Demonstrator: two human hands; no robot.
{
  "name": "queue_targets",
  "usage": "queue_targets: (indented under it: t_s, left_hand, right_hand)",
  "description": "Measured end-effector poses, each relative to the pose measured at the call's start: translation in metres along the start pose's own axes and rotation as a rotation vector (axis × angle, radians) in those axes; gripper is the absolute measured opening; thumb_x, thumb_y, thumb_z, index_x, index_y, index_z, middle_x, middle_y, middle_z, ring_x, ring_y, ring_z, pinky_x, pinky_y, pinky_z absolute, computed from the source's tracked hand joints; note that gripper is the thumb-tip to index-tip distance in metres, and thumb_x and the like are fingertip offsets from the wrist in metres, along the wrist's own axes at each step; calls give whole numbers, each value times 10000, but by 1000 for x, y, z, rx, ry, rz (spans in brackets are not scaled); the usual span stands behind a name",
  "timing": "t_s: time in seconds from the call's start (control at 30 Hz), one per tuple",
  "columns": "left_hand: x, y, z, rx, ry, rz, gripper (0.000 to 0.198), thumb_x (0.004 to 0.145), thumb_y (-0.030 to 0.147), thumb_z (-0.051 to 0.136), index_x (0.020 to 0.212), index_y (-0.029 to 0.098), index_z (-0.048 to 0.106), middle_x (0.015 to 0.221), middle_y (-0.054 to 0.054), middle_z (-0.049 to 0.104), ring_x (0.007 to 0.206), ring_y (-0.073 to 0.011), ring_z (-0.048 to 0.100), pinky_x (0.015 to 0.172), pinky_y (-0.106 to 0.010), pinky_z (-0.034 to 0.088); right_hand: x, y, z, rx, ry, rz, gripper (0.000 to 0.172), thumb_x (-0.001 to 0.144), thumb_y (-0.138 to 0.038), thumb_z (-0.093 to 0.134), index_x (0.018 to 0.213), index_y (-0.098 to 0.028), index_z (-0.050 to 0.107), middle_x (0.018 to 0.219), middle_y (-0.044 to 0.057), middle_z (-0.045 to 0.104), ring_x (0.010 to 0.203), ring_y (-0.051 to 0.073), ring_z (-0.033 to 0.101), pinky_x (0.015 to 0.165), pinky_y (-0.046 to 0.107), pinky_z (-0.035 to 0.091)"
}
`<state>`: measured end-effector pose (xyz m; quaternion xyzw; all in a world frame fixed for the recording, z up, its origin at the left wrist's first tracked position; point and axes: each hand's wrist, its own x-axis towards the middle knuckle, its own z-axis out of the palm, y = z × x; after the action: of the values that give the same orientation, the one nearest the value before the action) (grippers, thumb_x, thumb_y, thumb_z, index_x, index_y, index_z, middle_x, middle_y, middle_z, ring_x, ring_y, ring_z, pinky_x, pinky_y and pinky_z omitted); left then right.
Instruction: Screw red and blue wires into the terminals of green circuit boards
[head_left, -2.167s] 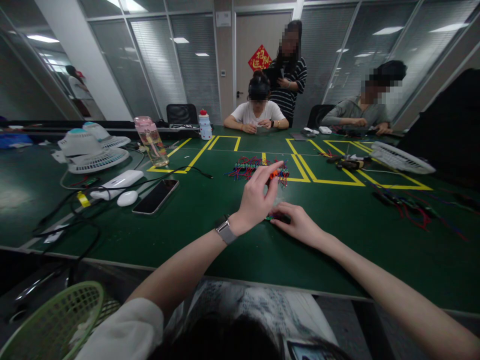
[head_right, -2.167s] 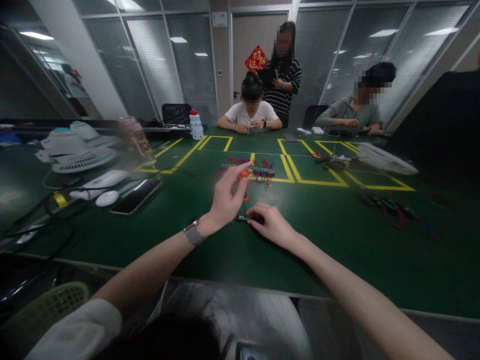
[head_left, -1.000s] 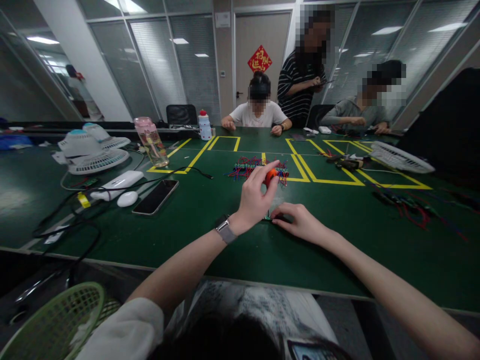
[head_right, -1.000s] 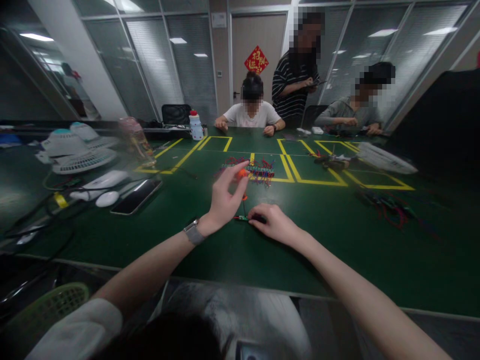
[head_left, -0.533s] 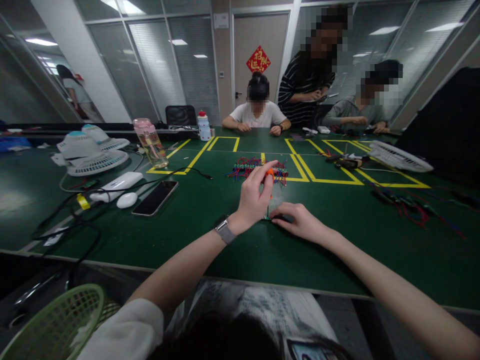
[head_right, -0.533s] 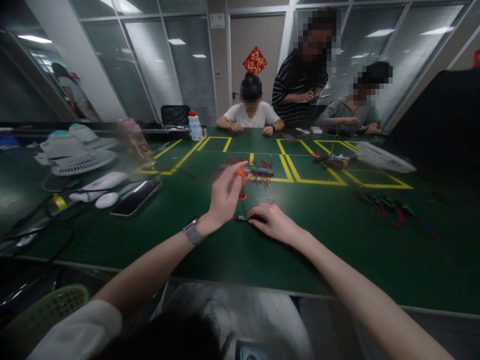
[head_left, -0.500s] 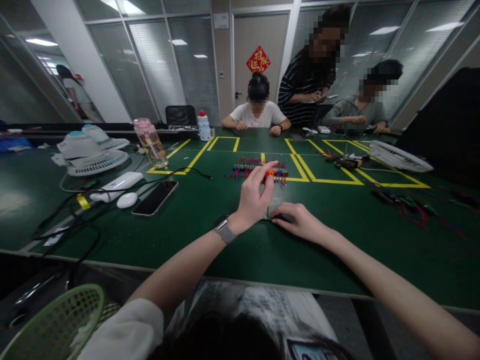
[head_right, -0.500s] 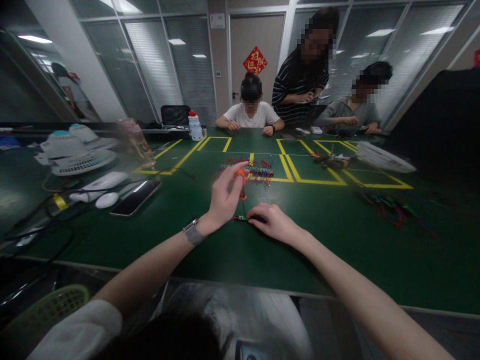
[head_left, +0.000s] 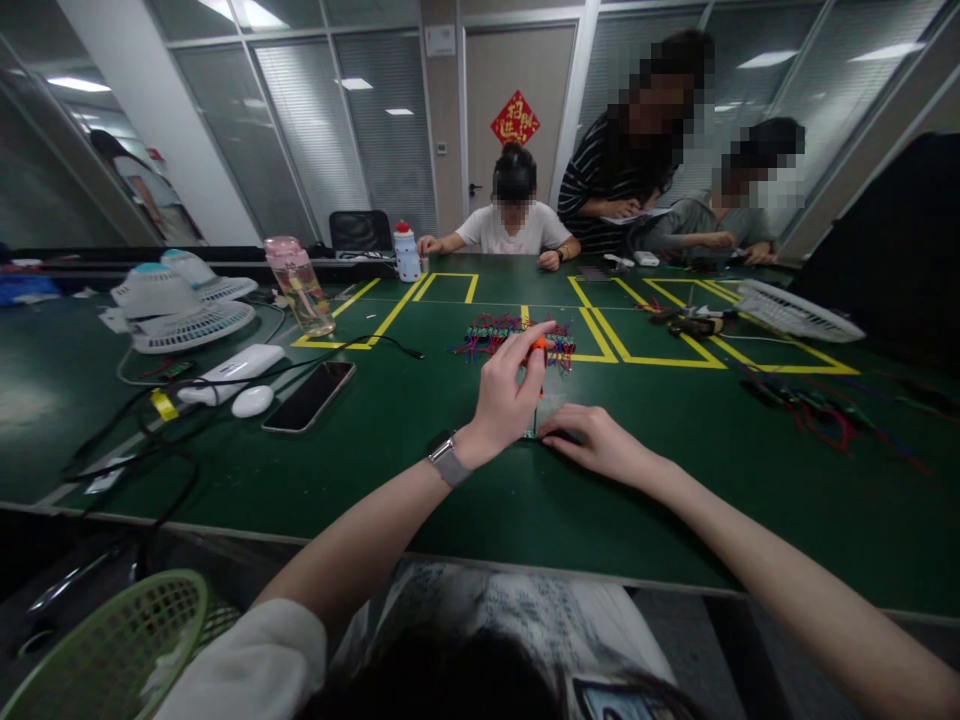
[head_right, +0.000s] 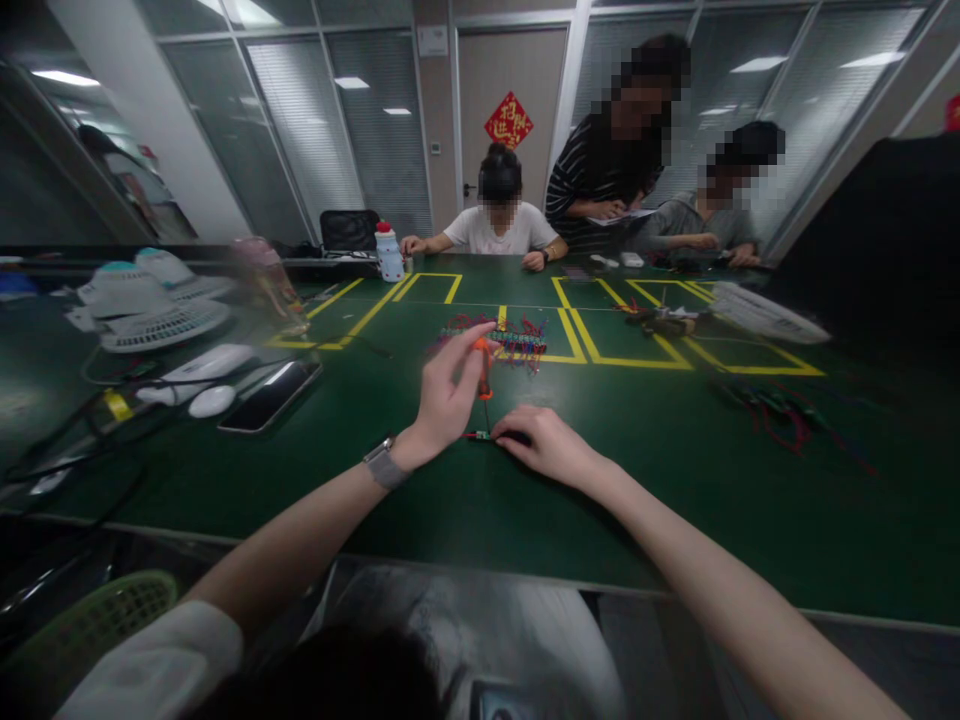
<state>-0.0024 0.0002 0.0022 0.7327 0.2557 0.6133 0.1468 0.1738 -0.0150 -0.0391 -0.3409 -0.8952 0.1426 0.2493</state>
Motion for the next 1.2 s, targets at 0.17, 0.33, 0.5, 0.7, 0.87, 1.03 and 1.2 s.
queue_targets:
  t_s: [0.17,0.33,0.5,0.7,0.87,1.03,1.2]
  left_hand:
    - [1,1,0,7,-1,24,296,978,226,420,1223,185,582,1073,-70,695,951,-155,658,878,-300,515]
    - [1,1,0,3,5,17,297,977,212,427,1232,174,574,1076,-69,691,968,-151,652,883,-284,500]
    - [2,1,0,67,25,24,248,943,251,528,1168,189,610,1033,-56,657,884,-146,610,797,-271,496]
    - [2,4,-2,94,-12,-2,255,968,282,466,1167,201,603,1029,-60,608,924,-161,576,820,-288,486]
    - [2,2,-2,67,-28,-17,292,986,223,401,1235,202,551,1091,-65,613,956,-164,581,850,-304,480]
    - [2,2,-1,119,6,-3,206,935,257,542,1118,202,619,974,-45,586,862,-149,560,786,-274,485]
    - [2,4,-2,87,-7,7,244,967,263,468,1152,193,610,1012,-61,601,922,-165,578,825,-295,490]
  right_hand:
    - [0,0,0,7,2,-4,154,889,-152,572,940,-187,713,901,62,718,850,196,659,792,313,516]
    - [0,0,0,20,4,-11,165,892,-158,571,947,-194,722,907,58,725,860,194,665,803,311,516]
    - [0,-1,-2,9,-4,-6,174,896,-166,559,933,-195,726,899,61,731,852,202,667,797,324,522]
    - [1,-2,-2,5,-7,-13,169,890,-156,564,933,-198,722,901,59,732,858,202,666,805,333,522]
    - [0,0,0,-2,7,1,151,884,-150,574,923,-189,714,889,59,720,834,193,662,774,312,518]
    - [0,1,1,-5,13,15,120,879,-162,584,906,-188,697,872,54,709,820,190,658,762,307,514]
    - [0,1,1,1,9,18,107,883,-167,583,900,-186,687,869,54,700,812,186,650,754,304,510]
